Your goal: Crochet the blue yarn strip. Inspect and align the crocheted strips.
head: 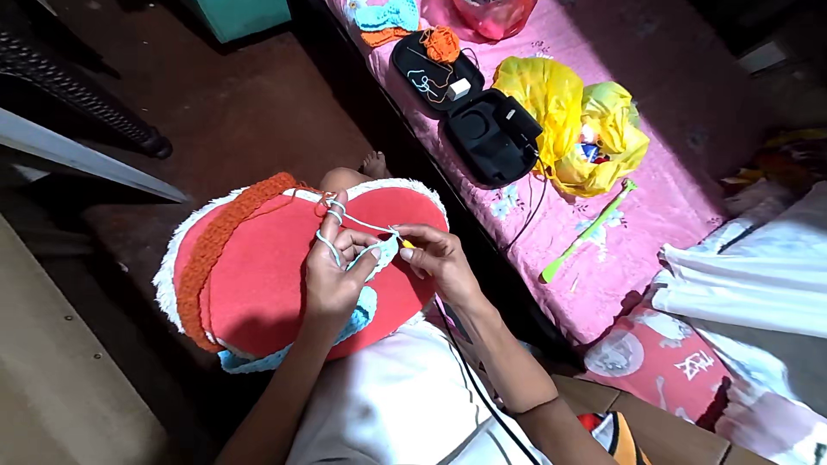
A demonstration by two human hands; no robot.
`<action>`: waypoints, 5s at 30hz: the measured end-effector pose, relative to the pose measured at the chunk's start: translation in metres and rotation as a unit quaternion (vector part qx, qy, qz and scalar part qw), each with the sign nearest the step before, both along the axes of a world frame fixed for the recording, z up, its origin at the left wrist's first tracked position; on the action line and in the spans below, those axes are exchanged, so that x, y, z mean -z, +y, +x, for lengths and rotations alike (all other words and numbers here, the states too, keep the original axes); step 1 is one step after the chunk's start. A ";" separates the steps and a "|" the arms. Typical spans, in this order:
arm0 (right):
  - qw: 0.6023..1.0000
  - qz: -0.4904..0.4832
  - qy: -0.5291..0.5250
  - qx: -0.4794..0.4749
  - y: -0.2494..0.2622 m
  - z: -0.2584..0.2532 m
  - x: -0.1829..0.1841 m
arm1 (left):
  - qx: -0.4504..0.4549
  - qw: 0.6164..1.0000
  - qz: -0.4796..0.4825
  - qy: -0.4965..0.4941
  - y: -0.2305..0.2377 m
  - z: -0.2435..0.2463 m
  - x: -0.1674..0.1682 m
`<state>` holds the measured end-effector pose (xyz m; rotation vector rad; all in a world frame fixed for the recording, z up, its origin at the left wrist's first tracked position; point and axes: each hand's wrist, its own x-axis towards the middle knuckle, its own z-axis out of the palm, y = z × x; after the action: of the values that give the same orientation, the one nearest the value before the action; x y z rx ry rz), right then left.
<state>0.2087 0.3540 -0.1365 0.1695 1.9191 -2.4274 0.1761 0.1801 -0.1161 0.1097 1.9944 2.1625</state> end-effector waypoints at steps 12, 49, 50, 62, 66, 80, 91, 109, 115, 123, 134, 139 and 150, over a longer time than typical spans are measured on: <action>0.999 -0.001 0.047 0.028 -0.025 -0.008 -0.008 | -0.035 0.997 0.050 0.048 -0.003 0.003 0.008; 0.934 0.273 0.205 -0.107 0.029 -0.020 0.016 | -0.030 0.992 -0.109 0.055 -0.006 0.003 0.005; 0.928 0.288 0.212 -0.104 0.028 -0.019 0.016 | -0.030 0.991 -0.118 0.058 -0.006 0.002 0.005; 0.819 0.502 0.274 -0.044 0.012 -0.002 0.002 | -0.043 0.978 -0.189 0.083 0.000 0.006 0.009; 0.804 0.527 0.274 -0.035 0.007 0.001 0.002 | -0.054 0.970 -0.212 0.105 0.002 0.008 0.011; 0.745 0.595 0.300 0.024 -0.008 0.009 0.015 | -0.060 0.934 -0.312 0.166 0.006 0.012 0.017; 0.884 0.416 0.196 0.088 -0.024 0.015 0.013 | -0.087 0.952 -0.206 0.209 0.004 0.014 0.026; 0.994 0.061 0.083 0.040 -0.038 0.006 0.000 | -0.067 0.990 0.024 0.122 -0.004 0.009 0.012; 0.800 0.480 0.343 0.108 -0.021 0.003 0.017 | -0.030 0.995 -0.013 0.098 -0.016 0.004 0.008; 0.779 0.512 0.361 0.026 0.003 0.000 0.002 | 0.008 0.982 -0.121 0.145 -0.020 0.004 0.014; 0.955 0.230 0.178 -0.056 0.010 0.004 0.001 | 0.039 0.990 -0.048 0.127 -0.019 0.003 0.009; 0.988 0.112 0.096 -0.043 -0.007 0.006 0.000 | -0.006 0.989 -0.053 0.138 -0.009 0.009 0.012; 0.999 0.001 0.014 -0.034 -0.026 -0.003 -0.023 | -0.102 0.918 -0.197 0.330 0.001 0.018 0.028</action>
<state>0.2055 0.3276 -0.1135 0.0700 1.9047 -2.3983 0.1938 0.1815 -0.1440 0.6761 2.8885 1.9364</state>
